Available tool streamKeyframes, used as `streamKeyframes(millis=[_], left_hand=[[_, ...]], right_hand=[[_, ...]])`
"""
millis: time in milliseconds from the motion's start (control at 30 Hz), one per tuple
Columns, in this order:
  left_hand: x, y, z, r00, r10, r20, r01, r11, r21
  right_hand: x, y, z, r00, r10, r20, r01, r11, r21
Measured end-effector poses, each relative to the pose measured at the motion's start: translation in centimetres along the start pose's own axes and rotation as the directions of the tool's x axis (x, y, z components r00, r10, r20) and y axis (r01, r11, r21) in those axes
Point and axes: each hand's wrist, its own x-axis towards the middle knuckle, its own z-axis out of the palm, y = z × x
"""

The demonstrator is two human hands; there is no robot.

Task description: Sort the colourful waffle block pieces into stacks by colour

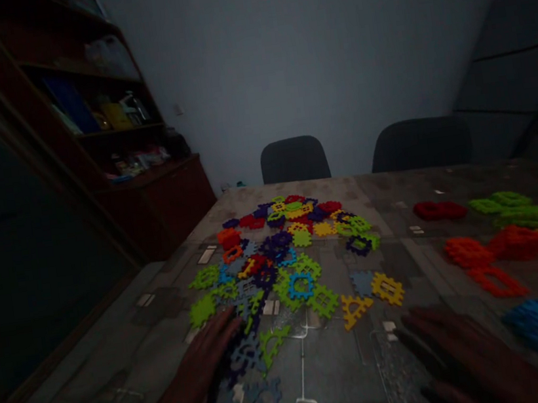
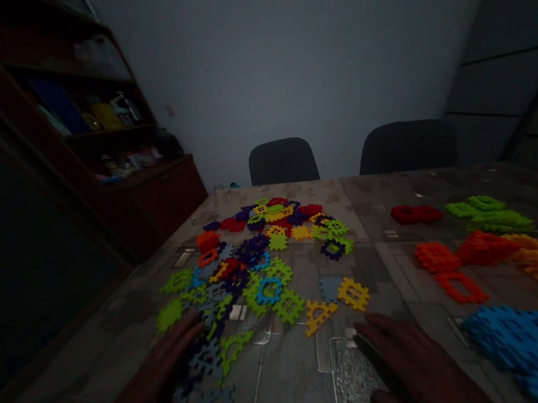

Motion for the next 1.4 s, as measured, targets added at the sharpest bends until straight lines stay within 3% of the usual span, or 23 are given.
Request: streamKeyframes(millis=[100, 200, 300, 400, 500, 633, 733, 867, 967, 1033, 1200, 1300, 1400], left_hand=[[0.6, 0.4, 1.1, 0.999, 0.014, 0.029, -0.014, 1.000, -0.005], [1.3, 1.2, 2.7, 0.997, 0.046, 0.070, -0.043, 0.998, -0.046], [2.3, 3.0, 4.0, 0.990, 0.095, 0.107, -0.084, 0.991, -0.100], [4.1, 5.3, 4.4, 0.964, 0.223, 0.142, -0.195, 0.963, -0.188], [6.7, 6.5, 3.7, 0.956, 0.293, 0.001, -0.281, 0.916, -0.288], [10.5, 5.2, 2.2, 0.981, 0.120, -0.154, -0.162, 0.941, -0.298], [12.1, 3.7, 2.1, 0.977, 0.116, -0.182, -0.159, 0.956, -0.246], [11.7, 3.2, 2.5, 0.968, 0.228, -0.099, -0.245, 0.948, -0.206], [10.7, 3.6, 2.1, 0.953, 0.298, -0.053, -0.303, 0.934, -0.188], [10.2, 3.7, 1.6, 0.935, 0.353, -0.030, -0.352, 0.916, -0.195], [10.0, 3.4, 1.0, 0.883, 0.462, 0.086, -0.441, 0.878, -0.189], [10.1, 3.5, 0.7, 0.896, 0.428, 0.120, -0.400, 0.894, -0.201], [10.3, 3.7, 0.3, 0.907, 0.401, 0.127, -0.373, 0.907, -0.197]], right_hand=[[2.4, -0.3, 0.7, 0.997, 0.001, 0.079, 0.005, 0.997, -0.079], [4.1, 0.2, 2.7, 0.996, 0.012, 0.089, -0.001, 0.993, -0.120], [5.1, -0.1, 4.5, 0.999, -0.004, 0.046, 0.011, 0.989, -0.148], [5.4, -0.7, 5.3, 0.998, -0.062, -0.006, 0.060, 0.984, -0.166], [5.2, -0.9, 5.2, 0.997, -0.068, -0.036, 0.061, 0.986, -0.153], [4.9, -1.1, 5.1, 0.994, -0.070, -0.080, 0.059, 0.989, -0.136], [5.4, -2.3, 4.9, 0.983, -0.178, -0.032, 0.174, 0.979, -0.104], [7.5, -5.3, 4.7, 0.928, -0.330, 0.174, 0.340, 0.940, -0.031], [9.1, -7.1, 4.7, 0.896, -0.336, 0.291, 0.353, 0.936, -0.007], [9.6, -7.3, 4.7, 0.912, -0.301, 0.280, 0.323, 0.946, -0.037], [8.7, -5.7, 4.9, 0.960, -0.268, 0.086, 0.277, 0.954, -0.118], [7.9, -6.4, 6.1, 0.902, -0.431, -0.013, 0.430, 0.902, -0.044], [7.2, -8.3, 7.7, 0.768, -0.640, 0.000, 0.640, 0.768, 0.034]])
